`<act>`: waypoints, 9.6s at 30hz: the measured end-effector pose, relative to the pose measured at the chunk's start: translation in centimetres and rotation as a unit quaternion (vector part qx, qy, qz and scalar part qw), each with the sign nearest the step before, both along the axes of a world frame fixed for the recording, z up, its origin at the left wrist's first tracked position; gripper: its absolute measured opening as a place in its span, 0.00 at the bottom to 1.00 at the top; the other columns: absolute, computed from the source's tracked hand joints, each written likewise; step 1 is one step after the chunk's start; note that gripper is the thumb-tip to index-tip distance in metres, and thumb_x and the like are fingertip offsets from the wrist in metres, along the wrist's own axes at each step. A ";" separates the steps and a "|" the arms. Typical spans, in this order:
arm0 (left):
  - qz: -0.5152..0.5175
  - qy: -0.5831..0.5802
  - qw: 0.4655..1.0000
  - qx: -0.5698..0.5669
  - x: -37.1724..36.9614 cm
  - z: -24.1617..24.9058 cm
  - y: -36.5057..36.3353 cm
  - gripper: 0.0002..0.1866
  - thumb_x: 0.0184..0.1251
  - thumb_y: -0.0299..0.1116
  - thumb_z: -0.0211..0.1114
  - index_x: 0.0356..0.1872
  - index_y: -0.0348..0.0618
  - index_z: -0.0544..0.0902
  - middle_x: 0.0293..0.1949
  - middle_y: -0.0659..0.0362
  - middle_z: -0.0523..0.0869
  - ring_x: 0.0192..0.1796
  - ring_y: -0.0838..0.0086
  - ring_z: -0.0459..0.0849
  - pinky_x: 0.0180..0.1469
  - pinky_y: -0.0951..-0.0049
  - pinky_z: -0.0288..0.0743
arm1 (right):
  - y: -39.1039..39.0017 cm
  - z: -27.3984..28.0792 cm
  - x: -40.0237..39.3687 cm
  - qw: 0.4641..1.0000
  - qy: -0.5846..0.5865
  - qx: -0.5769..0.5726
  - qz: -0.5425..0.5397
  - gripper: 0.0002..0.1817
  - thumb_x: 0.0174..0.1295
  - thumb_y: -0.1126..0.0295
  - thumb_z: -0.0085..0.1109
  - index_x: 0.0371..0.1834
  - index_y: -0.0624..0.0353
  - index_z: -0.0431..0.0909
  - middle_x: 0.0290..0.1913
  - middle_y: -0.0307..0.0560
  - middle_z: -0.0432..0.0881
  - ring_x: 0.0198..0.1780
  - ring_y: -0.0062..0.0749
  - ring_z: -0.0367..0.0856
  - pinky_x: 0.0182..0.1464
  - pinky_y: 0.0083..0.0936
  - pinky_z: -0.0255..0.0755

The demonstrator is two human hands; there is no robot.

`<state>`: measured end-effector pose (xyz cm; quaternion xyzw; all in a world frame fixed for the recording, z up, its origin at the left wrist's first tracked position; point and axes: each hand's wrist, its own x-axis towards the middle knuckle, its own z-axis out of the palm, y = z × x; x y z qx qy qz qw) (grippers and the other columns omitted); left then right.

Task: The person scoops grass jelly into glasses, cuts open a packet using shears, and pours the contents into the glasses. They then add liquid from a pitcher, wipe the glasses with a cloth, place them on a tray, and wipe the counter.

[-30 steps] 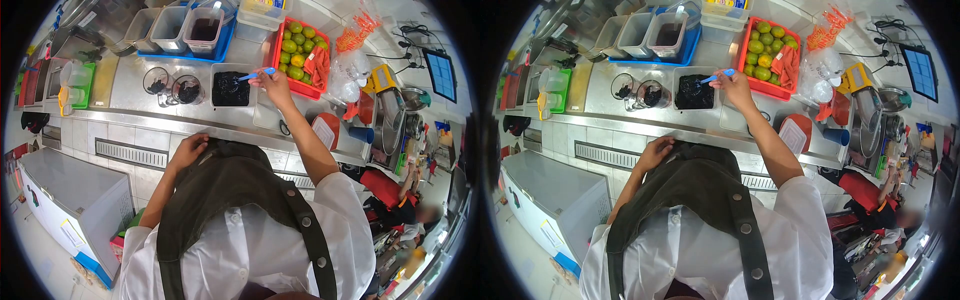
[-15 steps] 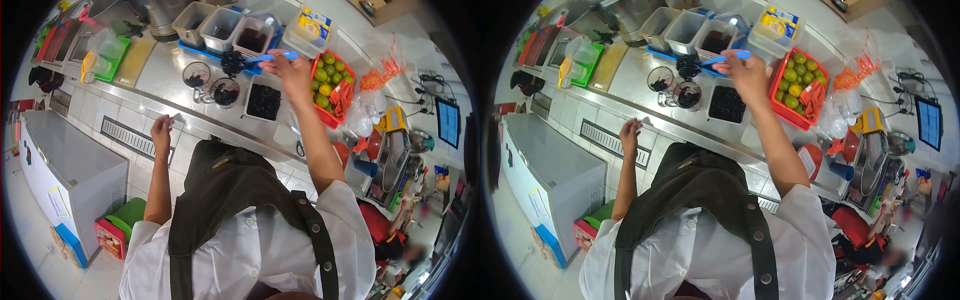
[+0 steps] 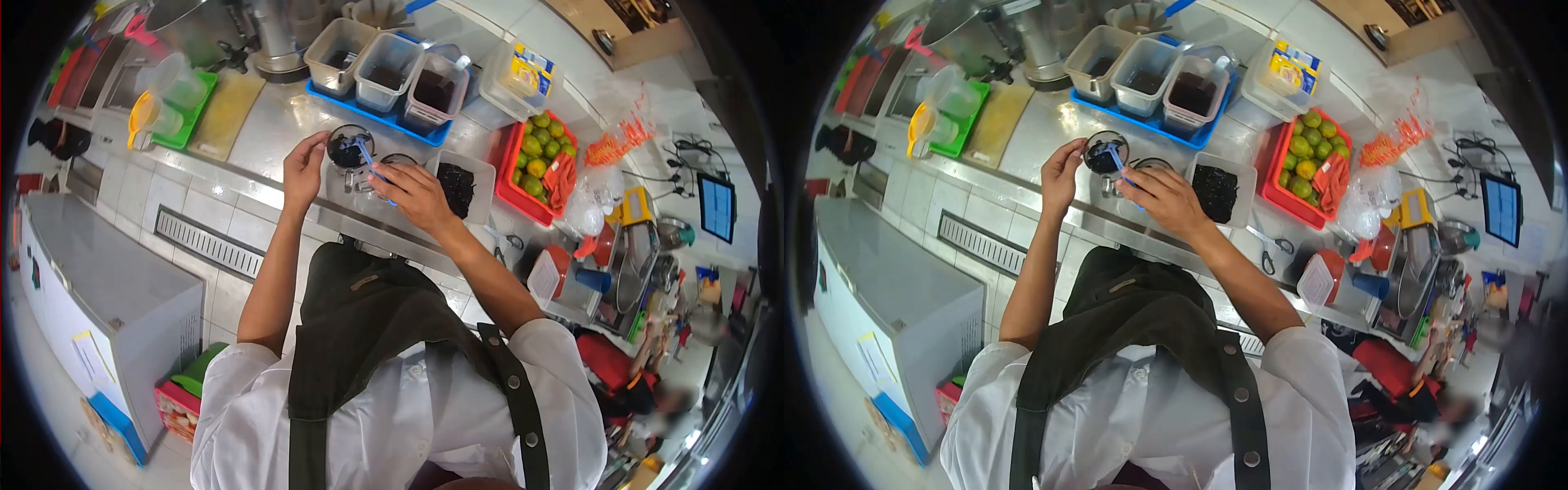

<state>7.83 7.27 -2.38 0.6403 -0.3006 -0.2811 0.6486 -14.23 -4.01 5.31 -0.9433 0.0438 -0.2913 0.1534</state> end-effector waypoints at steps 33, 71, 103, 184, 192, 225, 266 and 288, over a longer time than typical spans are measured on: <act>0.070 -0.019 0.970 0.234 -15.5 -4.9 7.8 0.25 0.66 0.29 0.67 0.62 0.37 0.70 0.54 0.50 0.75 0.54 0.64 0.78 0.55 0.63 0.76 | -15.2 -4.5 -13.3 0.879 -0.088 0.199 -0.425 0.24 0.62 0.64 0.70 0.58 0.63 0.77 0.41 0.57 0.82 0.42 0.53 0.82 0.46 0.40 0.76; -0.058 -0.268 0.958 -0.089 -6.4 11.9 -1.2 0.11 0.63 0.20 0.64 0.46 0.37 0.79 0.55 0.46 0.79 0.58 0.56 0.79 0.62 0.59 0.71 | -30.5 12.8 -9.1 0.928 0.087 0.177 -0.315 0.18 0.60 0.71 0.69 0.52 0.63 0.78 0.44 0.54 0.85 0.48 0.42 0.85 0.50 0.34 0.78; -0.486 0.185 0.854 0.005 -25.7 5.5 -8.1 0.44 0.70 0.73 0.46 0.65 0.38 0.70 0.64 0.47 0.77 0.66 0.60 0.76 0.64 0.56 0.71 | -0.2 9.5 -28.3 0.901 0.103 0.321 -0.272 0.20 0.73 0.54 0.55 0.33 0.62 0.75 0.25 0.61 0.79 0.30 0.61 0.79 0.32 0.44 0.72; -0.394 0.275 0.876 0.036 -27.9 7.6 -8.1 0.14 0.66 0.29 0.73 0.49 0.34 0.83 0.41 0.56 0.89 0.39 0.78 0.88 0.45 0.76 0.82 | 1.4 7.2 -23.6 0.712 -0.207 0.573 -0.350 0.21 0.59 0.81 0.68 0.53 0.62 0.72 0.36 0.42 0.84 0.32 0.18 0.81 0.28 0.16 0.72; -0.436 0.226 0.870 0.037 -28.2 8.3 -9.3 0.12 0.67 0.30 0.71 0.48 0.34 0.85 0.40 0.58 0.89 0.40 0.79 0.88 0.45 0.76 0.81 | 0.7 8.2 -25.0 0.802 -0.053 0.430 -0.411 0.25 0.57 0.85 0.62 0.60 0.68 0.73 0.34 0.46 0.86 0.33 0.20 0.81 0.35 0.23 0.75; -0.476 0.209 0.854 -0.009 -28.0 10.1 -12.9 0.11 0.65 0.26 0.71 0.45 0.33 0.86 0.39 0.56 0.90 0.38 0.77 0.88 0.43 0.75 0.81 | -0.3 12.7 -32.8 0.878 0.176 0.369 -0.248 0.41 0.48 0.53 0.81 0.66 0.55 0.78 0.26 0.41 0.73 0.29 0.30 0.72 0.35 0.31 0.66; -0.382 0.355 0.853 0.003 -30.3 5.3 -11.5 0.18 0.77 0.37 0.61 0.60 0.40 0.74 0.52 0.49 0.85 0.51 0.57 0.89 0.50 0.54 0.87 | -0.9 -6.2 -34.0 0.703 0.467 0.228 -0.485 0.34 0.60 0.57 0.63 0.69 0.59 0.69 0.62 0.67 0.76 0.65 0.58 0.75 0.66 0.43 0.71; -0.051 0.370 0.925 -0.076 -19.0 9.9 -0.6 0.07 0.79 0.33 0.58 0.50 0.49 0.70 0.55 0.56 0.81 0.54 0.69 0.83 0.54 0.63 0.82 | 0.0 4.6 -8.7 0.866 0.026 0.478 -0.145 0.39 0.54 0.68 0.70 0.70 0.65 0.67 0.48 0.63 0.85 0.48 0.52 0.87 0.50 0.36 0.79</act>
